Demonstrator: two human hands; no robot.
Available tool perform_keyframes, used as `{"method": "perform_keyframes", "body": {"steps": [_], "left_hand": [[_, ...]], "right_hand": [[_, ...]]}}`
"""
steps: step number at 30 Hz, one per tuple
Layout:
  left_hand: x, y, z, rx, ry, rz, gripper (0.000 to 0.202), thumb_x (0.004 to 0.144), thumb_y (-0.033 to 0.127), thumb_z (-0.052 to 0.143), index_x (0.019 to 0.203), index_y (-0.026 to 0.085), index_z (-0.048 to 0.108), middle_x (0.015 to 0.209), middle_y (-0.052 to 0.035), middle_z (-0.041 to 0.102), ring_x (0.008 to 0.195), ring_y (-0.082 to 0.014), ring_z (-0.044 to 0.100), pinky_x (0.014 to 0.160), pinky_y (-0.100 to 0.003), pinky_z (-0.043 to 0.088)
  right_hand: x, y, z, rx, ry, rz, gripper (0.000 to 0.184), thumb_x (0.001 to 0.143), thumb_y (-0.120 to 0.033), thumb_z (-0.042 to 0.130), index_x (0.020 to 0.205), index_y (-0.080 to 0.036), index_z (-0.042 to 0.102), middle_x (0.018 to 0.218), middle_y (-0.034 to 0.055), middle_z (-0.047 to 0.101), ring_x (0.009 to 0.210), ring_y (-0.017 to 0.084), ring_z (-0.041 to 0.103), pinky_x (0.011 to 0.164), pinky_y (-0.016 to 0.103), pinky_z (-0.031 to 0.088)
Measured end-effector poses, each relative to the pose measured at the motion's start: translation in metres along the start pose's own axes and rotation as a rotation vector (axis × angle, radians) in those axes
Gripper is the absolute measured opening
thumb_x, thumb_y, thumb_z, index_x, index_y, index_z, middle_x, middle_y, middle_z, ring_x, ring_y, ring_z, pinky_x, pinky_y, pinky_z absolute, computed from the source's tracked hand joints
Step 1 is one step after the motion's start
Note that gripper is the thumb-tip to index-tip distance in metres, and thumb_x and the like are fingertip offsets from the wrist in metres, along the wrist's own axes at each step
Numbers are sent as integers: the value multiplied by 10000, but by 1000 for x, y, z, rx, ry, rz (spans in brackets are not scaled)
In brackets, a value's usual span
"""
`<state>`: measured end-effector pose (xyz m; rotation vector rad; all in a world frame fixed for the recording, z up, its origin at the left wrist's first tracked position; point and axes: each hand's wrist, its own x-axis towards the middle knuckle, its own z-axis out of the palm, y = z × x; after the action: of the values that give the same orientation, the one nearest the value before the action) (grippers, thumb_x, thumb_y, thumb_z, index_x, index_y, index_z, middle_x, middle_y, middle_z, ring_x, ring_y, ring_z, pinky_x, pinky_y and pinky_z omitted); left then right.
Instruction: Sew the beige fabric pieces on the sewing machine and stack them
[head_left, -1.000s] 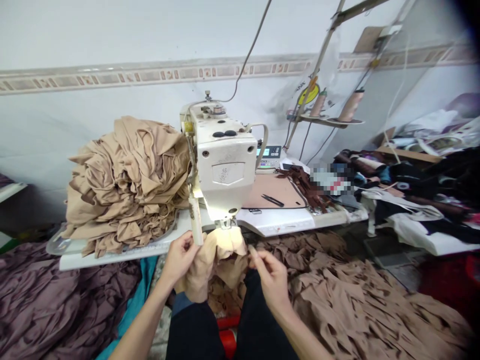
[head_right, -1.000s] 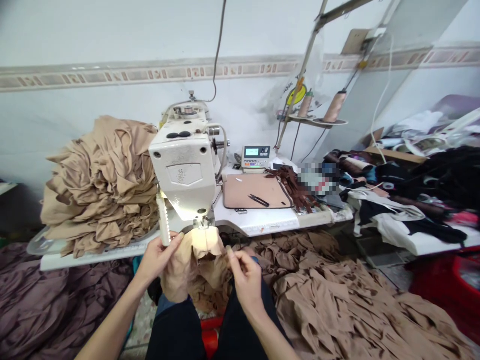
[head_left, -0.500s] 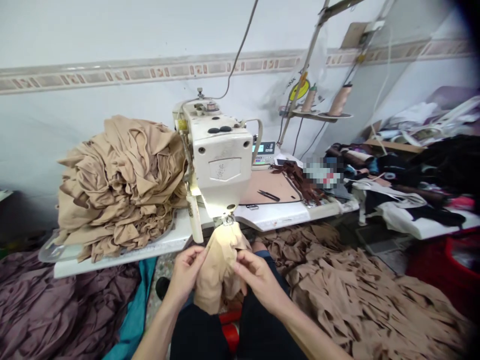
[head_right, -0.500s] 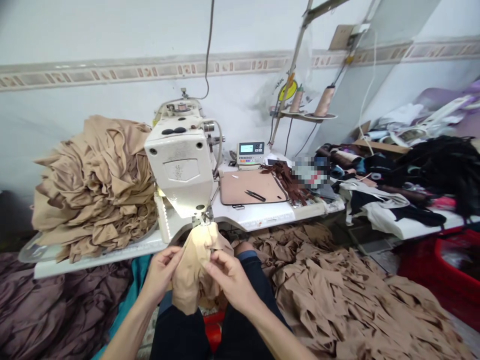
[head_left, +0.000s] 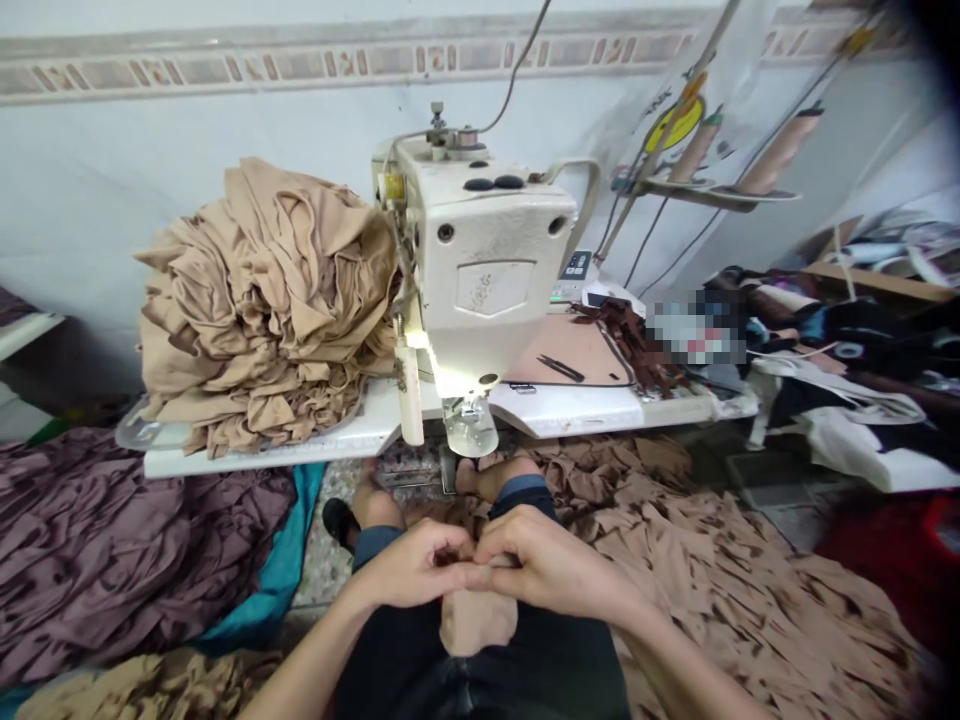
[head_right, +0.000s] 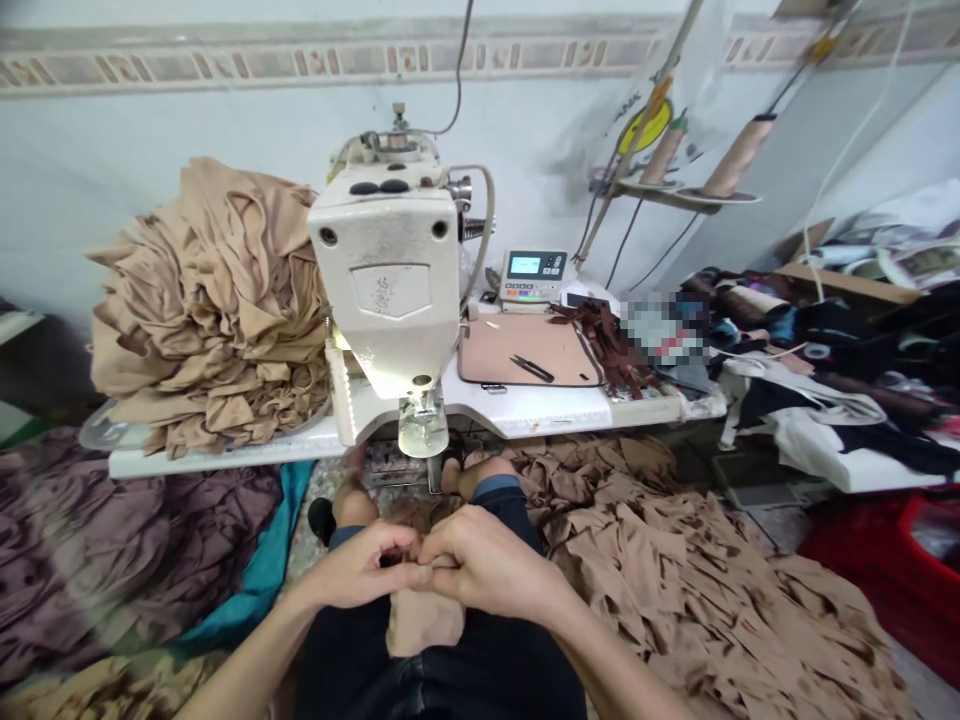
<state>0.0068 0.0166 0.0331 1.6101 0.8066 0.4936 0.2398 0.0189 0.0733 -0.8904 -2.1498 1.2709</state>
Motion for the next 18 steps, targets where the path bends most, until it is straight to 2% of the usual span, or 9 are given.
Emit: {"method": "perform_keyframes", "body": {"steps": [2,4,6,8,10,11,14,18], "left_hand": [[-2,-8,-1,-64,12,-34,383,977,495,690,798,158,717,668,3,582,603,-126,471,565,-228,362],[-4,-13,-5,-112,119,-53,388,985,509,686,844,151,738,715,-13,607,639,-132,500,600,-234,386],[-6,-12,-10,-129,245,-46,356,976,496,712,904,151,765,729,-12,602,655,-132,510,613,-232,394],[-5,-7,-14,-140,336,-19,323,964,470,741,1068,167,790,717,10,563,629,-120,488,591,-221,380],[-3,0,-17,-139,388,4,384,964,455,745,1248,197,776,699,25,536,579,-110,453,546,-213,352],[-1,3,-18,-112,406,19,393,971,448,738,1280,209,779,704,16,555,575,-114,463,541,-216,358],[4,9,-22,103,449,109,293,1008,401,693,1174,221,854,761,-51,667,665,-164,580,614,-256,441],[8,16,-26,307,496,235,272,1039,331,632,1118,223,868,774,-73,697,726,-203,634,688,-289,479]], "right_hand": [[-3,3,-9,19,1,27,254,979,-347,743,778,-219,832,713,17,735,648,172,639,628,254,443],[-6,8,-16,72,41,94,283,998,-398,716,822,-213,840,745,32,740,678,187,656,634,264,462],[-6,16,-18,172,142,168,327,996,-440,699,822,-196,829,738,36,721,625,178,630,588,268,457],[-4,23,-16,253,265,211,353,972,-466,704,793,-182,811,717,33,697,592,168,597,558,269,445],[0,27,-13,281,360,215,373,945,-483,716,751,-175,792,684,27,673,600,167,575,560,271,434],[2,27,-12,279,389,211,383,938,-488,718,732,-172,782,666,23,659,605,166,562,562,273,424],[4,20,-11,223,441,188,394,950,-475,697,707,-172,762,629,12,615,592,160,514,549,282,379],[4,5,-13,13,547,77,386,994,-420,666,702,-193,775,616,13,579,600,169,499,584,307,382]]}}
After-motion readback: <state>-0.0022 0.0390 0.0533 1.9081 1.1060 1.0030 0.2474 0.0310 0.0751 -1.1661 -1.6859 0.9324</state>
